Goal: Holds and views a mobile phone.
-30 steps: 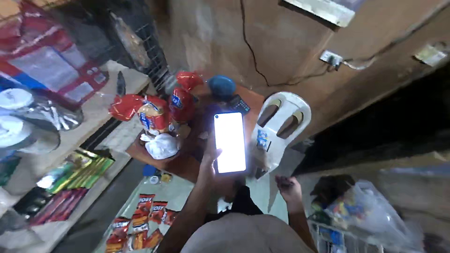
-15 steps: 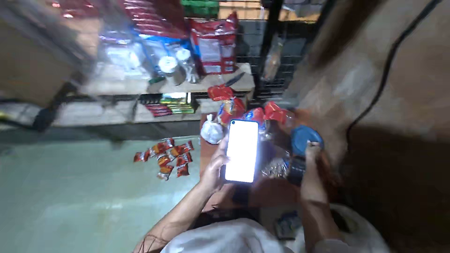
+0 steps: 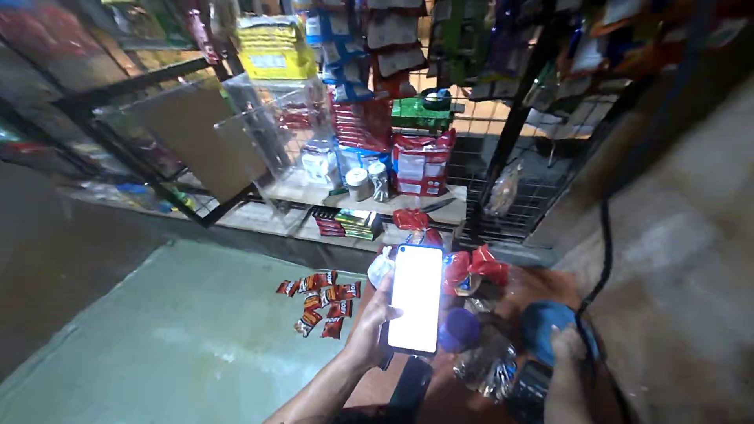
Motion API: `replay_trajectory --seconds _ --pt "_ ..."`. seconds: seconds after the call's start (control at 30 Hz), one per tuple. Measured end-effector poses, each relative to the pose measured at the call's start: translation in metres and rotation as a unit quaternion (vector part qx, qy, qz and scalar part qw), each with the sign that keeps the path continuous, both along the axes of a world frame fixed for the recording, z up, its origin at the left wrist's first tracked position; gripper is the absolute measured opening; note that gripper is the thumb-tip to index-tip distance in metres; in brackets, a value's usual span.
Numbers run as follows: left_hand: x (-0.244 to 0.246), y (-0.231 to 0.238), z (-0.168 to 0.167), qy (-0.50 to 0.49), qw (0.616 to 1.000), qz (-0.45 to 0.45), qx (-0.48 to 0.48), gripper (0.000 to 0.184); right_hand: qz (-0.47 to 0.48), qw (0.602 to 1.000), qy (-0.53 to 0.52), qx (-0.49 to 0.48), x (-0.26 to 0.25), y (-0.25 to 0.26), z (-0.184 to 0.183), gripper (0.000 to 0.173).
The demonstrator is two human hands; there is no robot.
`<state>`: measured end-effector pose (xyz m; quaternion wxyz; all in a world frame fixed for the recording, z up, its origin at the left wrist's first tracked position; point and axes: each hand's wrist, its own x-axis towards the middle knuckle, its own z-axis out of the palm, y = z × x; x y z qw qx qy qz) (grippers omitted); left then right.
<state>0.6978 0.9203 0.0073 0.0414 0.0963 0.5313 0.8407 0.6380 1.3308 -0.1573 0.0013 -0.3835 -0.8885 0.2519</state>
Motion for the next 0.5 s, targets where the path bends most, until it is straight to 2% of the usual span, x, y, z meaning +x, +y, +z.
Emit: replay_trajectory --seconds 0.03,0.07,0.17,0.23,0.27,0.3,0.33,0.37,0.4,0.5 --pt "-0.001 0.002 -0.002 0.007 1.000 0.008 -0.002 0.081 -0.015 0.994 0.110 -0.002 -0.016 0.013 -0.028 0.046" --pt "-0.002 0.004 -0.005 0.014 1.000 0.017 -0.007 0.081 -0.027 0.985 0.167 -0.044 -0.022 0.023 -0.034 0.044" --pt "-0.002 0.002 -0.014 0.033 0.999 0.001 -0.010 0.074 -0.108 0.927 0.294 -0.205 -0.008 0.028 -0.024 0.043" --pt "-0.005 0.002 -0.018 0.042 0.999 -0.022 -0.005 0.071 -0.165 0.879 0.379 -0.239 0.006 0.021 -0.025 0.044" --pt "-0.008 0.003 -0.018 0.044 0.999 -0.029 0.000 0.070 -0.197 0.874 0.329 -0.299 0.007 0.020 0.002 0.045" --pt "-0.009 0.003 -0.018 0.040 0.999 -0.030 0.005 0.069 -0.256 0.819 0.186 -0.479 0.002 0.033 0.050 0.049" --pt "-0.010 0.003 -0.019 0.034 0.999 -0.032 0.008 0.068 -0.228 0.826 0.289 -0.427 0.001 0.031 0.015 0.047" --pt "-0.011 0.003 -0.019 0.027 0.999 -0.034 0.011 0.066 -0.207 0.817 0.351 -0.408 -0.003 0.038 -0.013 0.047" --pt "-0.012 0.003 -0.019 0.022 0.999 -0.036 0.015 0.064 -0.200 0.814 0.364 -0.405 -0.007 0.047 -0.026 0.047" --pt "-0.016 0.000 -0.017 0.012 0.999 -0.041 0.016 0.063 -0.196 0.833 0.373 -0.359 -0.010 0.058 -0.013 0.045"
